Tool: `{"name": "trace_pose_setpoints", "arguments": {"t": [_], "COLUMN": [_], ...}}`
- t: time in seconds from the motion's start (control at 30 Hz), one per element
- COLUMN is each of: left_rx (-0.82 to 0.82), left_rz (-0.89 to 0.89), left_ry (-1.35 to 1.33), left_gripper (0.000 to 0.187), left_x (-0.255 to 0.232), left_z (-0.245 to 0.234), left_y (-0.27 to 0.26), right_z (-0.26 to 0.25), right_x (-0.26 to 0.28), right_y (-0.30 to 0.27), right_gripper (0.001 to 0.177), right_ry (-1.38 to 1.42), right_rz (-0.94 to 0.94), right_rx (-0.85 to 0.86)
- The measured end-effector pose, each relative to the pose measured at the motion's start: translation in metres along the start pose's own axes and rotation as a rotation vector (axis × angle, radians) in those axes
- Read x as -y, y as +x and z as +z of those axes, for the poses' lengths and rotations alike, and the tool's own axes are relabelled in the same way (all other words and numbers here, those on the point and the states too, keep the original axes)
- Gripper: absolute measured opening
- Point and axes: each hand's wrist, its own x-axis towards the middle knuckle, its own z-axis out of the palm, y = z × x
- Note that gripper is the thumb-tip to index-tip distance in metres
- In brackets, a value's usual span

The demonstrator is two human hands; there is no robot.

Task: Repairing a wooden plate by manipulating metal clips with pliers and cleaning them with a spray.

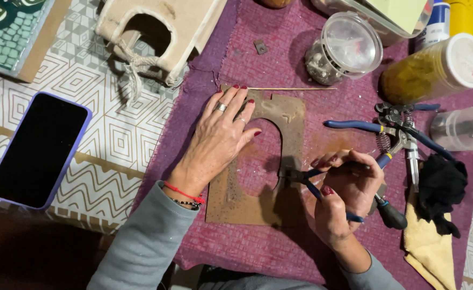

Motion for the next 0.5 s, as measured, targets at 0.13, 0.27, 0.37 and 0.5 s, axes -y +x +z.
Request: {"name": "trace_pose_setpoints", "arguments": {"t": [0.13,0.27,0.37,0.5], "left_rx": [0.005,0.018,-0.001,-0.001], "left_rz": [0.001,-0.014,-0.010,-0.023], "left_ry": [0.024,0.008,-0.001,-0.027], "left_gripper": [0.052,0.053,0.052,0.052], "left_x": [0.001,0.001,0.002,0.002], "left_z": [0.002,0.007,0.007,0.010], "left_y": [0.000,-0.003,-0.002,-0.004], "right_z": [0.001,0.007,0.012,0.021], "right_x": [0.002,0.004,0.005,0.009], "right_y": [0.002,0.005,0.009,0.018], "right_gripper": [0.057,0.048,0.043,0.035], "right_ry": [-0.082,-0.184,-0.178,-0.103], "right_rz": [-0.043,-0.102,-0.096,-0.088], "right_rx": [0.041,0.120,0.137,0.181]}}
